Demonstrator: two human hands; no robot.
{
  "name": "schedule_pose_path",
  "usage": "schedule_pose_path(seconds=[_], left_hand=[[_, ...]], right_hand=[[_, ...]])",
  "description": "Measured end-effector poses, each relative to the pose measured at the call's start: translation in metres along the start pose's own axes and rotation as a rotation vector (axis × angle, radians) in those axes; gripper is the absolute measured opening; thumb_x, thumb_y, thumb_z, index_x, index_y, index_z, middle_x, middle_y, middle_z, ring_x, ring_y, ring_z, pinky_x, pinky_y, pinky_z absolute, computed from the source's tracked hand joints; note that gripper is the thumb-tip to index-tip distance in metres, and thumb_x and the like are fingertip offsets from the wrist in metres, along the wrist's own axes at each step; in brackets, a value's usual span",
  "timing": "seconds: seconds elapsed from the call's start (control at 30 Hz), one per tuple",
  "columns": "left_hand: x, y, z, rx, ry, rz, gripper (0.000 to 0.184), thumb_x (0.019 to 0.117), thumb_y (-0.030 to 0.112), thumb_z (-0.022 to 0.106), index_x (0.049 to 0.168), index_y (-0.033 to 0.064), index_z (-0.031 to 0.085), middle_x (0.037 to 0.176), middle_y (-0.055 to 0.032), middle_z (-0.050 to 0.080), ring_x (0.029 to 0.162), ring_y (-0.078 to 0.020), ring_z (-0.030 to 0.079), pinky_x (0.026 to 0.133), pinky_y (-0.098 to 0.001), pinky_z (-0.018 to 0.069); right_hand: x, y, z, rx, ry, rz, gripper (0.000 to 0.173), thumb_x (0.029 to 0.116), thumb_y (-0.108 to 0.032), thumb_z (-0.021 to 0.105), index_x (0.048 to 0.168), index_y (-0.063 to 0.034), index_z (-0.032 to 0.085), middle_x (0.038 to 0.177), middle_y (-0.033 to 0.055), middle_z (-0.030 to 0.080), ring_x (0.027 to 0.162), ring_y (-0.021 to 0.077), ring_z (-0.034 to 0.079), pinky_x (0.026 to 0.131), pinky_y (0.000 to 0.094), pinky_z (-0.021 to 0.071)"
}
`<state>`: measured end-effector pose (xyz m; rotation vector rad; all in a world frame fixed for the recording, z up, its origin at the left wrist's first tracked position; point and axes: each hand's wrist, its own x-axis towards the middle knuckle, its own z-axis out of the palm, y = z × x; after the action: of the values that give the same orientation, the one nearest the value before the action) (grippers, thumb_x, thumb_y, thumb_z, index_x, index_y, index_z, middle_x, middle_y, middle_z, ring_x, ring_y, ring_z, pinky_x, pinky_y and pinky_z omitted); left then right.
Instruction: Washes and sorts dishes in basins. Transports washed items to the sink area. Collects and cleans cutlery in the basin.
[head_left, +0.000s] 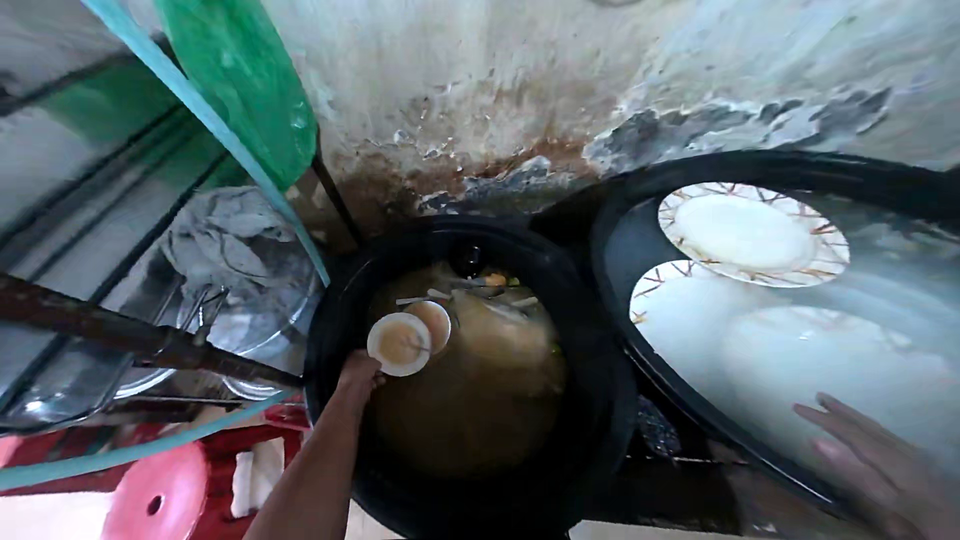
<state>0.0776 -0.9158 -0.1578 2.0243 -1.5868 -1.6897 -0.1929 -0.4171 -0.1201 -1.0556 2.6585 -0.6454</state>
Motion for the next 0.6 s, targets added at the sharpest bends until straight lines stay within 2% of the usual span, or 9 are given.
schedule_pose_path(seconds=[0.07, 0.13, 0.2, 0.27, 0.33, 0.4, 0.47, 0.53, 0.6], left_hand=[[-0.008, 0.001, -0.003, -0.082, 0.023, 0.067, 0.048, 0.0962, -0.008, 0.056, 0.143, -0.0032, 0.046, 0.128, -0.0277, 0.057, 0.101, -0.0339, 0.065, 0.083, -0.0453, 0.0577], [-0.014, -0.002, -0.007, 0.020, 0.076, 0.212, 0.044, 0.0969, -0.006, 0.057, 0.140, -0.0032, 0.050, 0.126, -0.0277, 0.060, 0.104, -0.0349, 0.066, 0.087, -0.0478, 0.0569], [-0.028, 0.002, -0.007, 0.264, 0.135, 0.378, 0.035, 0.0987, -0.001, 0.059, 0.133, -0.0011, 0.059, 0.132, -0.0247, 0.060, 0.115, -0.0350, 0.063, 0.098, -0.0502, 0.0530], [-0.058, 0.011, 0.006, 0.463, 0.116, 0.520, 0.031, 0.1008, 0.003, 0.058, 0.131, 0.0003, 0.064, 0.136, -0.0231, 0.058, 0.124, -0.0333, 0.059, 0.106, -0.0472, 0.0488], [-0.095, 0.012, 0.032, 0.580, 0.043, 0.667, 0.029, 0.1008, 0.004, 0.056, 0.127, 0.0030, 0.068, 0.134, -0.0203, 0.061, 0.124, -0.0294, 0.061, 0.106, -0.0422, 0.0498], [-0.119, 0.001, 0.062, 0.550, -0.016, 0.919, 0.024, 0.0988, 0.004, 0.058, 0.116, 0.0023, 0.074, 0.124, -0.0192, 0.067, 0.114, -0.0272, 0.067, 0.100, -0.0386, 0.0547], [-0.125, -0.003, 0.085, 0.439, -0.124, 1.070, 0.021, 0.0968, 0.001, 0.057, 0.109, 0.0002, 0.075, 0.115, -0.0180, 0.071, 0.108, -0.0254, 0.069, 0.096, -0.0371, 0.0566], [-0.116, 0.013, 0.088, 0.531, -0.252, 0.920, 0.026, 0.1033, 0.010, 0.054, 0.122, 0.0020, 0.071, 0.126, -0.0170, 0.067, 0.118, -0.0253, 0.065, 0.103, -0.0382, 0.0518], [-0.082, 0.033, 0.077, 0.748, -0.228, 0.684, 0.038, 0.1086, 0.022, 0.049, 0.143, 0.0085, 0.057, 0.150, -0.0146, 0.053, 0.137, -0.0289, 0.052, 0.114, -0.0458, 0.0426]], right_hand=[[0.008, -0.003, 0.001, 0.092, 0.091, -0.049, 0.048, 0.1089, -0.023, 0.043, 0.135, 0.0153, 0.056, 0.148, 0.0420, 0.042, 0.141, 0.0556, 0.040, 0.118, 0.0554, 0.0342], [0.022, -0.024, 0.003, 0.176, 0.156, -0.176, 0.043, 0.1085, -0.018, 0.045, 0.130, 0.0174, 0.058, 0.142, 0.0431, 0.047, 0.138, 0.0539, 0.044, 0.117, 0.0525, 0.0363], [0.043, -0.065, 0.007, 0.182, 0.128, -0.306, 0.044, 0.1077, -0.023, 0.047, 0.129, 0.0121, 0.063, 0.142, 0.0386, 0.051, 0.136, 0.0518, 0.048, 0.114, 0.0566, 0.0391], [0.068, -0.113, 0.022, 0.143, 0.082, -0.405, 0.049, 0.1049, -0.034, 0.047, 0.132, 0.0018, 0.066, 0.146, 0.0276, 0.053, 0.135, 0.0452, 0.052, 0.110, 0.0594, 0.0436], [0.088, -0.159, 0.043, 0.100, -0.049, -0.480, 0.054, 0.1004, -0.042, 0.055, 0.143, -0.0084, 0.061, 0.155, 0.0167, 0.049, 0.140, 0.0375, 0.050, 0.110, 0.0581, 0.0456], [0.101, -0.195, 0.061, 0.085, -0.251, -0.495, 0.061, 0.0968, -0.033, 0.067, 0.153, -0.0167, 0.050, 0.158, 0.0111, 0.046, 0.137, 0.0338, 0.054, 0.107, 0.0559, 0.0488], [0.113, -0.208, 0.071, 0.111, -0.471, -0.368, 0.056, 0.1032, -0.019, 0.058, 0.157, -0.0218, 0.043, 0.149, 0.0113, 0.056, 0.122, 0.0356, 0.065, 0.100, 0.0570, 0.0519], [0.117, -0.194, 0.084, 0.229, -0.448, -0.227, 0.042, 0.1061, -0.014, 0.051, 0.147, -0.0151, 0.057, 0.129, 0.0182, 0.069, 0.114, 0.0379, 0.068, 0.100, 0.0571, 0.0517], [0.116, -0.178, 0.090, 0.345, -0.330, -0.127, 0.036, 0.1057, -0.014, 0.050, 0.138, -0.0048, 0.063, 0.127, 0.0213, 0.069, 0.118, 0.0352, 0.067, 0.104, 0.0533, 0.0506]])
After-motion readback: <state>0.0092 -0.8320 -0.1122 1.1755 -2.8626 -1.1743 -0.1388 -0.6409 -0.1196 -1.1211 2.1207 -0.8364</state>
